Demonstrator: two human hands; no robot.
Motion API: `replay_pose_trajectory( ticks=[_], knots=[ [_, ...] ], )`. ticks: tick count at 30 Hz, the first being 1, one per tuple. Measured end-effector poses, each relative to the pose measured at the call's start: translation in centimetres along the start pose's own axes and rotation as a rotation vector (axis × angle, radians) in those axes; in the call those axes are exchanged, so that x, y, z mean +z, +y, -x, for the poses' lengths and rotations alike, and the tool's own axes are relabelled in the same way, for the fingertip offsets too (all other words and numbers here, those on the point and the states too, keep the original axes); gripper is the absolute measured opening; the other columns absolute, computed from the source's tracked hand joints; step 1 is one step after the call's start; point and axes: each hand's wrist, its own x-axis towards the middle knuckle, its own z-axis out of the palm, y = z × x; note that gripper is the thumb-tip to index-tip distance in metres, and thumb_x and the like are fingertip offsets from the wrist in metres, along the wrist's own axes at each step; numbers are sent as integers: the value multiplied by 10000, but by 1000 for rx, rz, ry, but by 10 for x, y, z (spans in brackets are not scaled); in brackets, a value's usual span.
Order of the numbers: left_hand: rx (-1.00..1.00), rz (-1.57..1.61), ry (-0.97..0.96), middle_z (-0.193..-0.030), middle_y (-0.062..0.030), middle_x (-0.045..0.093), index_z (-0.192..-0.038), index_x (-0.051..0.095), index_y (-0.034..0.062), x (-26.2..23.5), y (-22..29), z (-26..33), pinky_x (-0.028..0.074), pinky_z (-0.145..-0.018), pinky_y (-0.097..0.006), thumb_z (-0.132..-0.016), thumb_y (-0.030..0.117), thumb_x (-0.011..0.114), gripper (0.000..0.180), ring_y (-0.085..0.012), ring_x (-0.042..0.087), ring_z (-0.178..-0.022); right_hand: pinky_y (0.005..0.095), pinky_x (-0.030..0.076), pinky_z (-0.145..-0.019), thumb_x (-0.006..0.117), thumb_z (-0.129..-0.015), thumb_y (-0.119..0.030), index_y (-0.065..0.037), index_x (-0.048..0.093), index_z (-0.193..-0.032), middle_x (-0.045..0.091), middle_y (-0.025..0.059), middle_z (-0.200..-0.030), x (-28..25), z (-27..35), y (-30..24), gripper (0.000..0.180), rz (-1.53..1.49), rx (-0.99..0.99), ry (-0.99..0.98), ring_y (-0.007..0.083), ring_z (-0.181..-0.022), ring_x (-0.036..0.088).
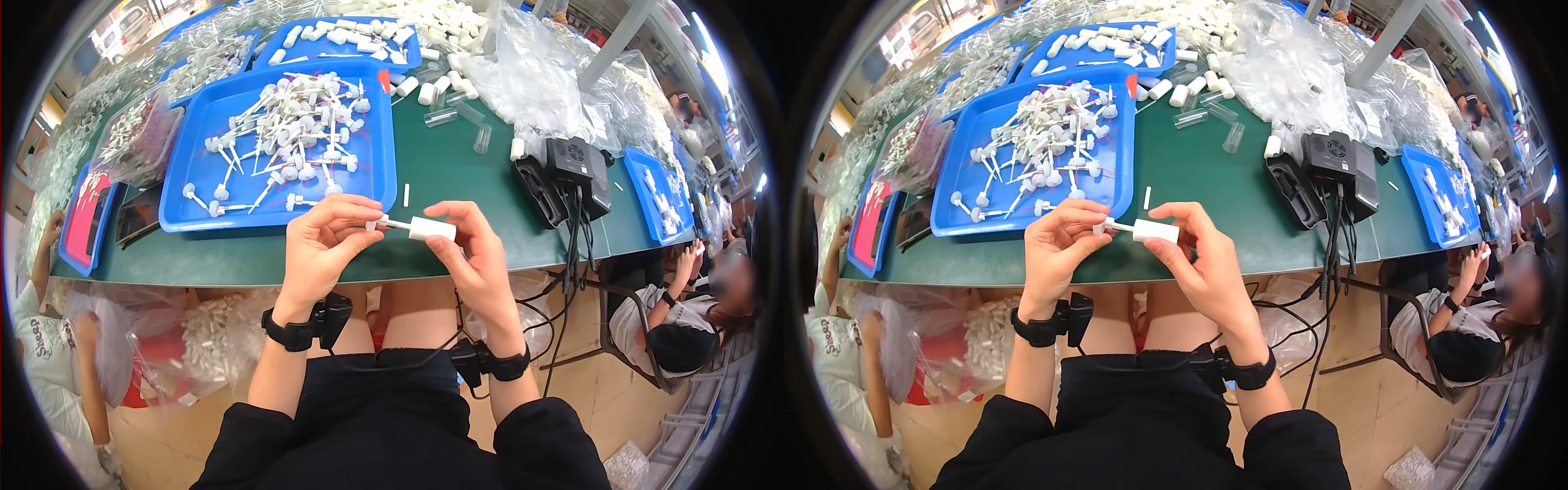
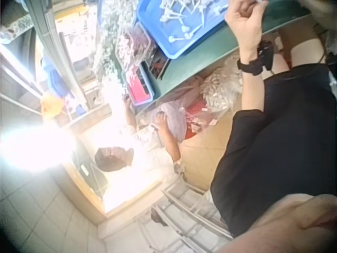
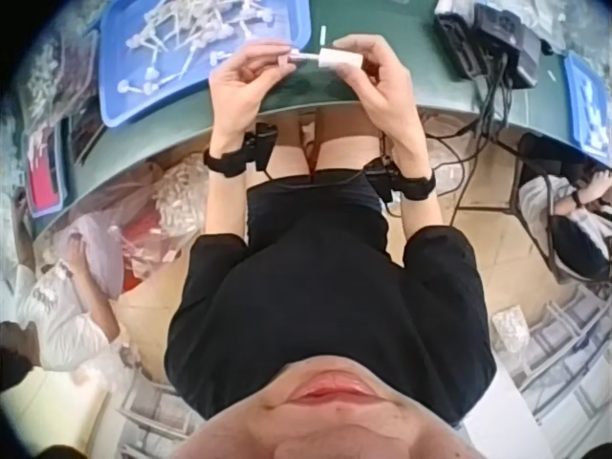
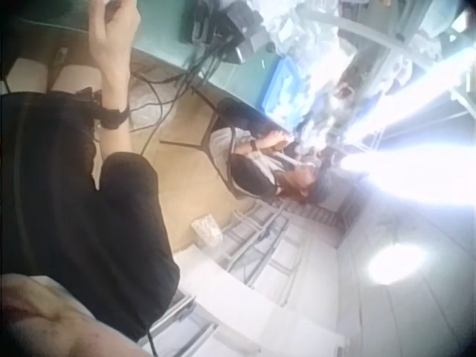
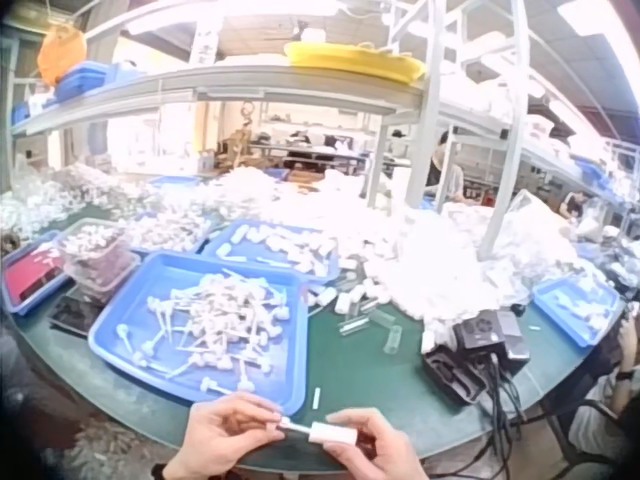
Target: The person sits at a green workbench in a factory setting and assembles small white cylindrical components. They pick up a white plastic piece with a protruding rod and insert it into a clear plastic tube, repeating this process for multiple units. The person places the assembled items into a blue tray on the table.
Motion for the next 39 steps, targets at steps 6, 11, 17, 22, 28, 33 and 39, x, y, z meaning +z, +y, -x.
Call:
replay_pose_trajectory(
  ticks=[6, 11, 17, 22, 28, 33, 39],
  knots=[
    [-15, -40, -15, -983, -123, 622, -987, 607, -46, 5, 1, 2, 545, -819, -305, -740, -154, 613, 269, -197, 627, -941, 259, 519, -764, 672, -784, 0, 8, 614, -997, 681, 78, -893, -6, 1, -5, 221, 20, -2, -77, 135, -850, 659],
    [44, -36, -24, -975, -132, 621, -954, 609, -51, 4, 0, 2, 544, -816, -303, -736, -162, 611, 245, -198, 628, -934, 259, 528, -770, 683, -757, 36, 8, 649, -986, 687, 87, -908, -3, 2, -1, 233, -61, -34, -19, 140, -841, 661],
    [89, -58, -27, -926, -136, 621, -885, 622, -49, 2, -1, 4, 545, -810, -303, -711, -176, 621, 215, -205, 630, -916, 256, 532, -784, 695, -745, 38, 15, 660, -963, 688, 88, -918, -5, 2, -1, 222, -56, -19, -61, 145, -862, 661],
    [102, -87, -67, -922, -138, 624, -865, 622, -44, 3, -4, 5, 538, -819, -297, -701, -174, 627, 209, -211, 633, -913, 253, 532, -780, 701, -753, 25, 22, 656, -965, 682, 83, -912, 1, 2, 0, 216, -133, 19, -107, 148, -864, 659],
    [108, -109, -52, -923, -139, 627, -864, 620, -41, 4, -5, 3, 539, -819, -299, -716, -171, 624, 197, -208, 634, -917, 253, 526, -777, 715, -764, -9, 23, 652, -969, 675, 77, -922, 5, 2, 8, 217, -278, 81, -92, 124, -866, 640],
    [40, -55, -31, -964, -145, 612, -874, 614, -47, 7, -2, 4, 553, -802, -294, -746, -167, 610, 176, -201, 635, -911, 245, 526, -769, 729, -763, -51, 5, 657, -970, 676, 56, -920, 6, 2, 10, 226, -248, 94, -87, 100, -855, 630],
    [-54, -46, -91, -1104, -201, 577, -892, 454, 9, 10, 4, 1, 534, -827, -331, -729, -113, 671, 297, -236, 620, -978, 218, 497, -654, 705, -789, -106, -11, 640, -1020, 685, 54, -830, -2, -7, -1, 259, -64, 153, -152, 68, -741, 623]
  ],
)
